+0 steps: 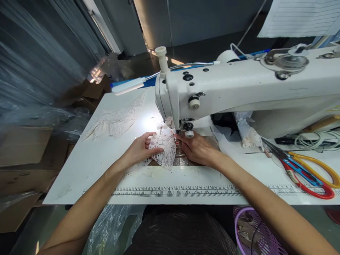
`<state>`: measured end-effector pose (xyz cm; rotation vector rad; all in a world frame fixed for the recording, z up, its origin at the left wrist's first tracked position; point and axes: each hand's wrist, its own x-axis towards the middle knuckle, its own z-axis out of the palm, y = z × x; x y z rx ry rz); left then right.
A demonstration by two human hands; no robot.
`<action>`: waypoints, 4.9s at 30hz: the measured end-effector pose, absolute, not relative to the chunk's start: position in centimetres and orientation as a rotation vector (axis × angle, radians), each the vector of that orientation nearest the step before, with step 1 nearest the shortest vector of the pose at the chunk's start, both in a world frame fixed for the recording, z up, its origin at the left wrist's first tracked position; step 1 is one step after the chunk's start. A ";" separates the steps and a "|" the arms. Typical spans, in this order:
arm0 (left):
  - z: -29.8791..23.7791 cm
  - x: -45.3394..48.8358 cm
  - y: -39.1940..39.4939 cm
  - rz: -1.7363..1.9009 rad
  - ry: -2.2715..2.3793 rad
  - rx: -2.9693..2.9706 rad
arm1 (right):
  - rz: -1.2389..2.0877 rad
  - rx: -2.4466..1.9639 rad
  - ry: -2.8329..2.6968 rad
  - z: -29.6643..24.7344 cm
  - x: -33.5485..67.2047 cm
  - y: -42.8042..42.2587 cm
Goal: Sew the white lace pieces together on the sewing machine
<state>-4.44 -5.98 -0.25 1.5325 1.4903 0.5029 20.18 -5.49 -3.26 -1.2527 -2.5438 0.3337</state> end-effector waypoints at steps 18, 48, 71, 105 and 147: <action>0.4 -4.5 -6.4 0.374 1.527 1.598 | 0.615 -1.182 -2.210 -4.5 20.1 -6.3; -1.5 -2.2 -3.1 0.374 1.081 2.499 | 1.003 -1.332 -1.912 -1.8 20.3 -6.6; -1.8 -2.9 -4.4 0.673 0.988 1.972 | 1.316 -1.179 -1.451 -4.6 17.4 -6.8; -2.1 -2.9 -4.7 0.859 0.974 1.877 | 1.312 -1.140 -1.298 -4.1 16.3 -6.6; -3.7 -2.4 -2.7 0.847 1.197 2.415 | 0.535 -0.892 -2.461 -4.2 19.9 -8.9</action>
